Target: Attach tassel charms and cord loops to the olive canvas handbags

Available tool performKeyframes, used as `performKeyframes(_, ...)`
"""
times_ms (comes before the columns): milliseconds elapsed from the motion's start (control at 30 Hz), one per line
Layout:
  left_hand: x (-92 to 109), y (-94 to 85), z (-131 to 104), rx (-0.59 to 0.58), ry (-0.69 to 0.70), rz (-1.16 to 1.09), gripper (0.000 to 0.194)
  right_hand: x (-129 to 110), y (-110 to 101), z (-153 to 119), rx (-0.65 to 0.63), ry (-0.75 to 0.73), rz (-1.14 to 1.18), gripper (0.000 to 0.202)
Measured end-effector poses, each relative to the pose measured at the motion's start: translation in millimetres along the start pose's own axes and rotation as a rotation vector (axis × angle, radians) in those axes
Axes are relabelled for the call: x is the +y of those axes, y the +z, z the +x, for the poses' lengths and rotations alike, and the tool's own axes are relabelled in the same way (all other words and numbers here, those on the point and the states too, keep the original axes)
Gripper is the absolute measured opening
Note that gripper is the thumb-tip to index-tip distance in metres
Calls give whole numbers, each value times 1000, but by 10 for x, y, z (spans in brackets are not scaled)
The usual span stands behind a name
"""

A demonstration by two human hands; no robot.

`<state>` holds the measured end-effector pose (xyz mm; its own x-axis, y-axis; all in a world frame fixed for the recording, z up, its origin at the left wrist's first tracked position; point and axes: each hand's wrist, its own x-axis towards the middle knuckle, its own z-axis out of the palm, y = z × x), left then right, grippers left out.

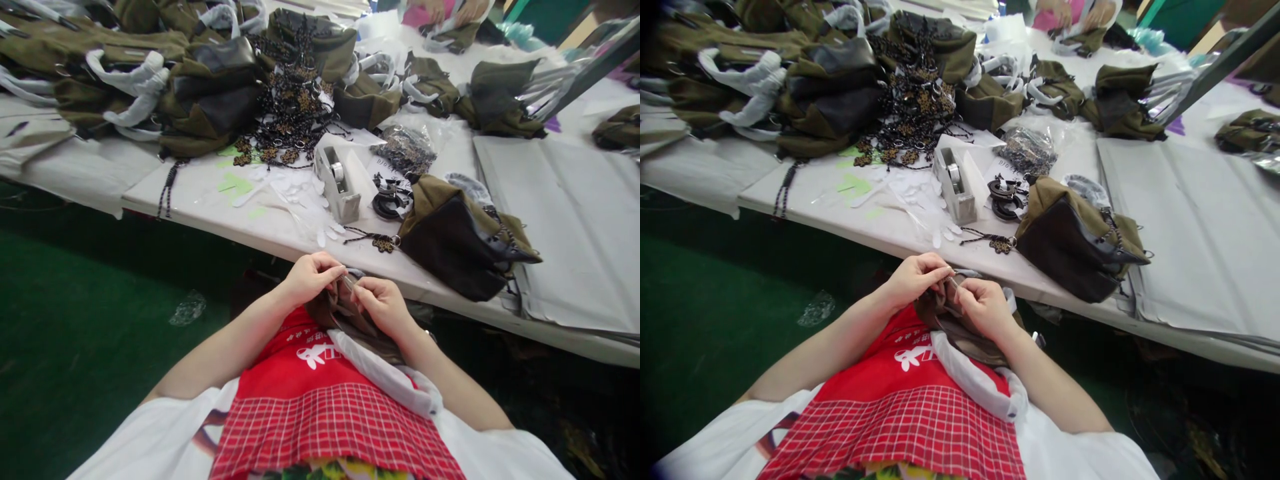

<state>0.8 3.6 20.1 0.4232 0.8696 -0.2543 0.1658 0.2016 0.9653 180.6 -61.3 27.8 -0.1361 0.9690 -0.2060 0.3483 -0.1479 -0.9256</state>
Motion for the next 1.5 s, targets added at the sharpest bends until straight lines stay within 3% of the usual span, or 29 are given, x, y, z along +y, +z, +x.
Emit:
performKeyframes(233,-27,-6,-10,-7,61,58,26,-2,6,23,4,-3,1,24)
performKeyframes(500,-20,27,-15,68,224,283,23,86,-61,72,-49,62,184,26)
performKeyframes(1100,-104,7,-4,-26,252,239,26,170,-27,175,-121,46,168,23)
performKeyframes(1367,-132,45,-23,77,264,150,20,141,78,239,-67,-5,75,27)
performKeyframes(1500,-181,88,19,144,167,-83,28,157,119,249,5,-91,-55,33)
